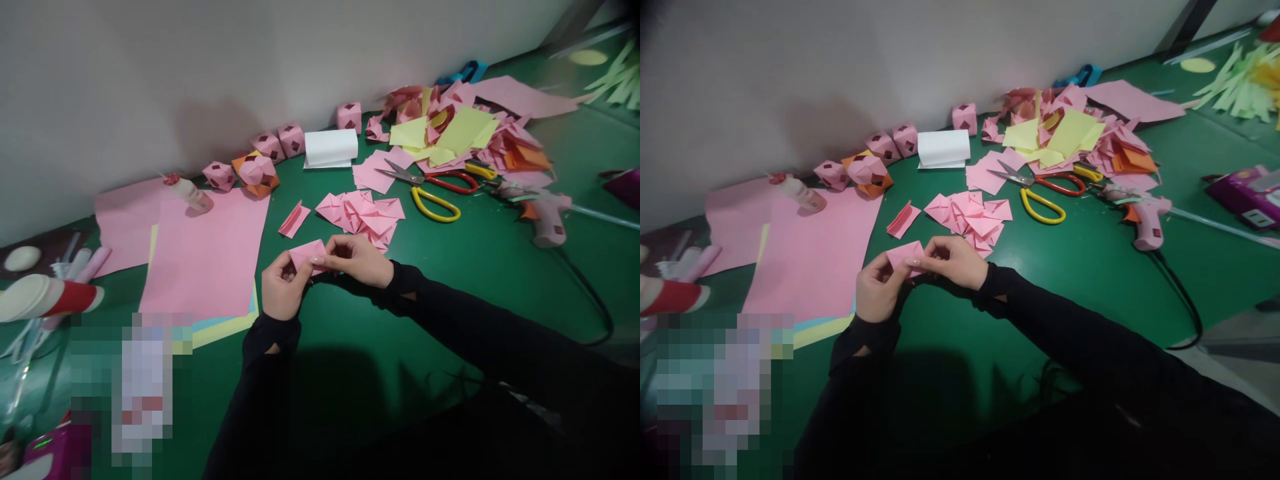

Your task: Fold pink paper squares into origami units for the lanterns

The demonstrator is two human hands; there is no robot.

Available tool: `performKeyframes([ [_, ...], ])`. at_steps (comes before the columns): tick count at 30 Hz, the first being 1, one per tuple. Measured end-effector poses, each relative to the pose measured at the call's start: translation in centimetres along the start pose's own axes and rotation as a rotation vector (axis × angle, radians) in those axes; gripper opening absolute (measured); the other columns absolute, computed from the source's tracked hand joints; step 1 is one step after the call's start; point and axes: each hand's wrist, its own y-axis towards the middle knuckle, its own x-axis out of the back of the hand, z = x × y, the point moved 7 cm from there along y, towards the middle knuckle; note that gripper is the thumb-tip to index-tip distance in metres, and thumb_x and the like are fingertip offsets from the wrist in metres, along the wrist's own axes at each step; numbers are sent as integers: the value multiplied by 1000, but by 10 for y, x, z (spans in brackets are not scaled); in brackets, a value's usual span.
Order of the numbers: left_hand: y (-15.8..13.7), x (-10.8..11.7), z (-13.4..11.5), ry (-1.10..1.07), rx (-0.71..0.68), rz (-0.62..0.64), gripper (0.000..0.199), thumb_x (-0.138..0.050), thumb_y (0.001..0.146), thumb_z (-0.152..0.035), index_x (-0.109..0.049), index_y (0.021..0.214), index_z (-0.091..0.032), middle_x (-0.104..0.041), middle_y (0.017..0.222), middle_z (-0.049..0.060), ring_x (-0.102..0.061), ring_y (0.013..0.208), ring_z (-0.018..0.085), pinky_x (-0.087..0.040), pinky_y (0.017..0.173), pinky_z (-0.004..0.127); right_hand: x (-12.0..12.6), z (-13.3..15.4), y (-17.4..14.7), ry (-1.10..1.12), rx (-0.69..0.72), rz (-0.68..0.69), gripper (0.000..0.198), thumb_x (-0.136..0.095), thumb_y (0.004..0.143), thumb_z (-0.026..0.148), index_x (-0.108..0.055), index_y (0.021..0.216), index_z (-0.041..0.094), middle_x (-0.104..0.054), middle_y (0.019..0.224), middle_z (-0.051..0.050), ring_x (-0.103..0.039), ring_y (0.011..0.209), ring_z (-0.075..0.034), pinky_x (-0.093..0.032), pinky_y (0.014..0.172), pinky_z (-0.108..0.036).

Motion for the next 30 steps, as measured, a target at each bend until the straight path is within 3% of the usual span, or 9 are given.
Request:
performKeyframes([
  [9, 1, 2, 0, -73, 61, -42, 32, -73, 71, -43, -69, 82, -13, -64, 59, -1, -54, 43, 10, -46, 43, 21, 0, 4, 0, 74, -51, 48, 37, -82, 65, 47, -63, 74, 16, -65, 68, 1, -60, 60, -10, -52, 61, -25],
  [15, 2, 0, -3, -95, 13, 19, 35, -74, 71, -47, -70, 79, -13, -63, 59, -1, -54, 47, 10, -48, 47, 22, 2, 0, 1, 83, -56, 65, 36, -85, 62, 41, -60, 71, 16, -66, 68, 1, -59, 59, -9, -50, 60, -23],
  [30, 1, -2, -1, -111, -12, 64, 30, -75, 72, -43, -69, 79, -14, -63, 60, -1, -55, 50, 11, -48, 49, 22, 3, 1, 2, 67, -33, 53, 40, -85, 61, 45, -58, 68, 16, -62, 63, 2, -55, 56, -9, -45, 55, -23],
])
